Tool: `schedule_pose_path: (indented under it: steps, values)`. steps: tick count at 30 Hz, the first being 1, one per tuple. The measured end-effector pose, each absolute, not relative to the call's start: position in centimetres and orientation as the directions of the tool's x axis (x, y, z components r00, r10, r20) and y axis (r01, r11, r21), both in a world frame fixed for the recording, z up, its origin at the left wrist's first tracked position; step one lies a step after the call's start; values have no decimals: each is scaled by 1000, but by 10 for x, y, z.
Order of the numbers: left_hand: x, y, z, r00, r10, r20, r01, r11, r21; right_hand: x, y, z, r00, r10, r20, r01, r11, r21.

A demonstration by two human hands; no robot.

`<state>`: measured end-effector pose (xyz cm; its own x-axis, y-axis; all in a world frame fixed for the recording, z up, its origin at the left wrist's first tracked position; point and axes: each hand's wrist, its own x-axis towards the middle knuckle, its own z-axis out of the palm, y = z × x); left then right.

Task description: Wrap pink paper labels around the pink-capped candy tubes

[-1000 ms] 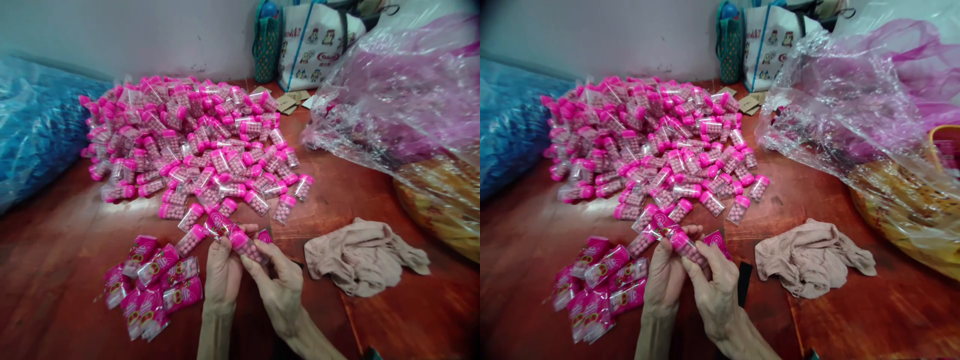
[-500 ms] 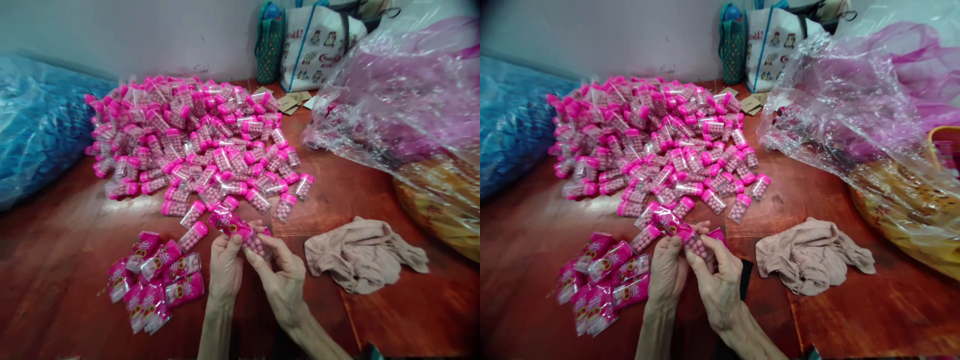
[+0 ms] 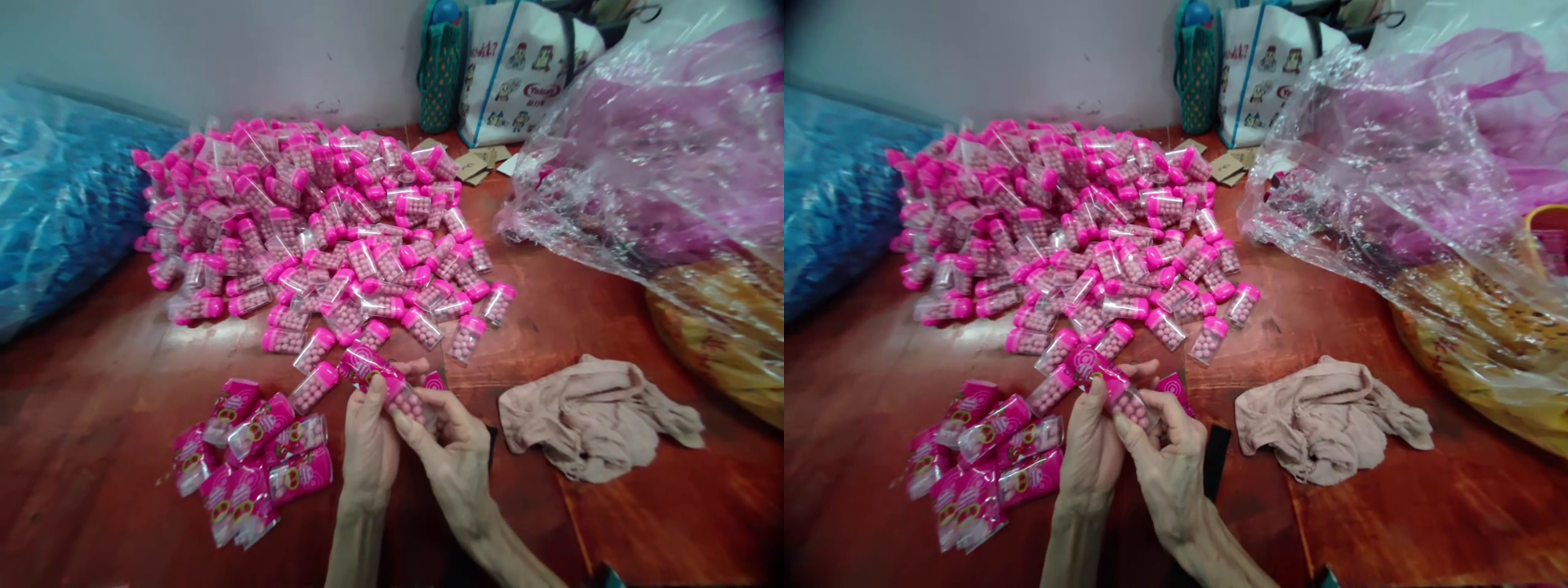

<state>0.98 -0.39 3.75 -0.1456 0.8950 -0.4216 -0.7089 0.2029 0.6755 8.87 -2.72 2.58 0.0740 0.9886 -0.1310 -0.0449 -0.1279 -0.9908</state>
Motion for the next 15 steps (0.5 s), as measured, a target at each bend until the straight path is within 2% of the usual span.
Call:
schedule_pose_path:
  steps: [8,10,15]
  values:
    - [23,-9,37,-51,884,-464,-754,270,599,89,-31,27,185,983,-12,-5,-11,-1000]
    - [24,-11,36,-56,880,-472,-764,267,587,89,-30,28,188,982,-37,-45,-29,-999]
    - [16,-10,32,-78,880,-469,-772,245,587,90,-21,31,133,971,-199,-166,-176,-970]
